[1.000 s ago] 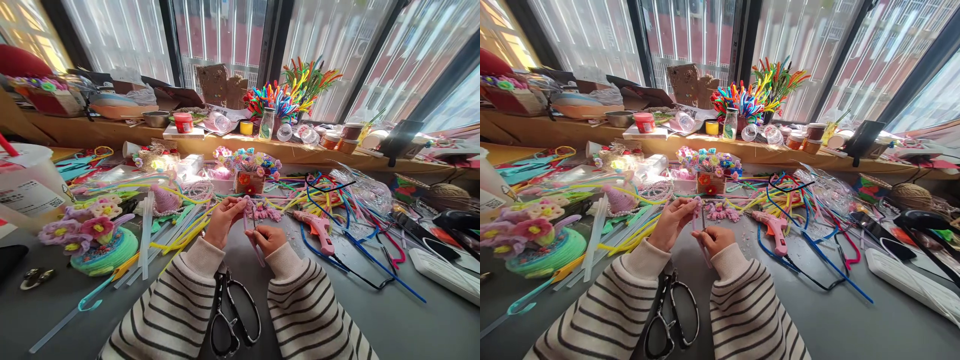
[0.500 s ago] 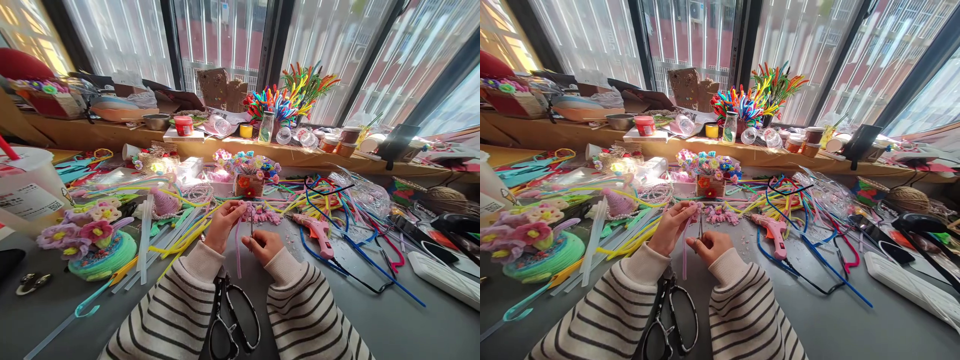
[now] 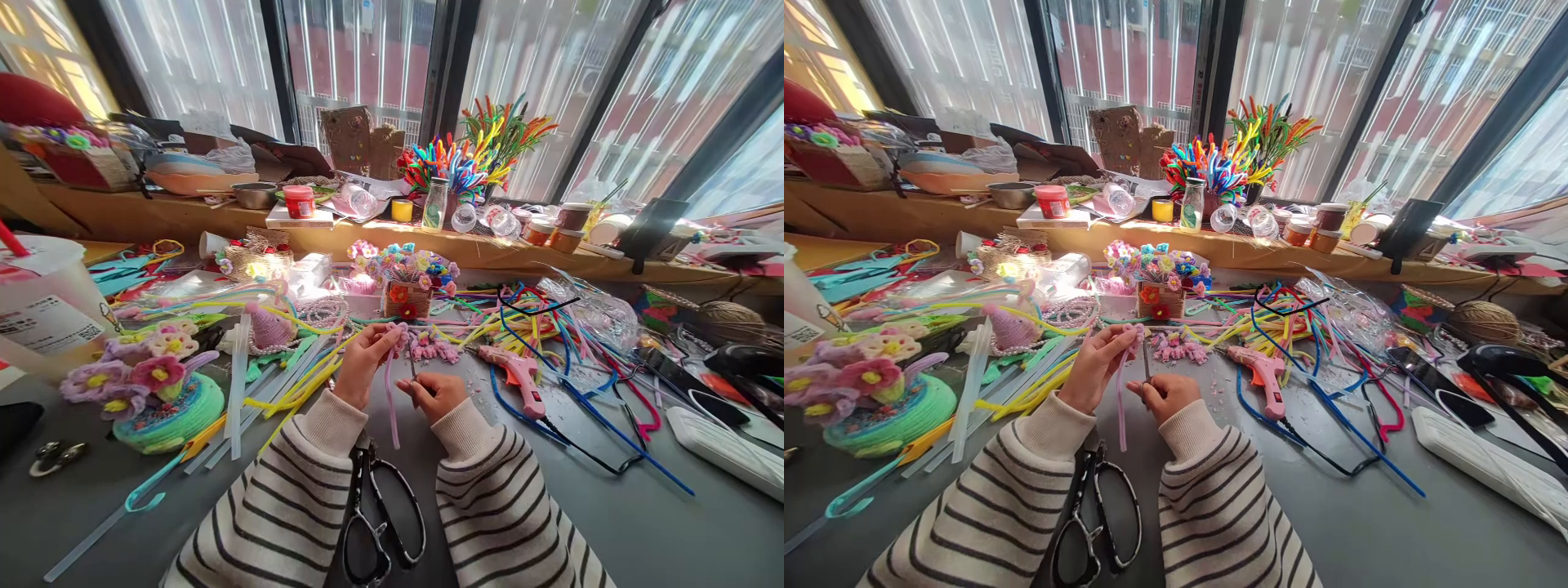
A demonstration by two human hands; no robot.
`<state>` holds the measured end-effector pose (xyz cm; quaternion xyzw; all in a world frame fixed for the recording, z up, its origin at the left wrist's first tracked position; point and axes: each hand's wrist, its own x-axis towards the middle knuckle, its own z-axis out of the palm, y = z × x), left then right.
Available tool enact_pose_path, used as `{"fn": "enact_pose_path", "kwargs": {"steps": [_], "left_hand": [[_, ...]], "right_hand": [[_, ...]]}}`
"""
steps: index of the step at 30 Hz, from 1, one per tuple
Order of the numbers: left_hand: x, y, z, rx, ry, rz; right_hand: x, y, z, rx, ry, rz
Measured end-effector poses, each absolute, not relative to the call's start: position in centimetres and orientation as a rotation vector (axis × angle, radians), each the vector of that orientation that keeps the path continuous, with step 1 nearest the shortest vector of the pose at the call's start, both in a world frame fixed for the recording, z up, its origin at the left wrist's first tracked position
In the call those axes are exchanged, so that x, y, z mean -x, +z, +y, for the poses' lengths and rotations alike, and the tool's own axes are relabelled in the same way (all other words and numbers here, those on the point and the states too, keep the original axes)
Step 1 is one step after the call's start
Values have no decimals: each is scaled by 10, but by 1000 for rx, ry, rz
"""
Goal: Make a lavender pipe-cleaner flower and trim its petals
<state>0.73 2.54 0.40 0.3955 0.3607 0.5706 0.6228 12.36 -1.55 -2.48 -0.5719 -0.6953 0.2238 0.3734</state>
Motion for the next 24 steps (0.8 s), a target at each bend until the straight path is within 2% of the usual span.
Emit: {"fn": "enact_pose_path", "kwargs": {"steps": [17,24], "left_hand": [[-9,3,23,-1019,1285,895],[-8,2,25,-1030,1197,865]], "right_hand": [[-121,-26,-16,1464,668,-1944],[-120,-26,-16,1487,562,-1835]]}}
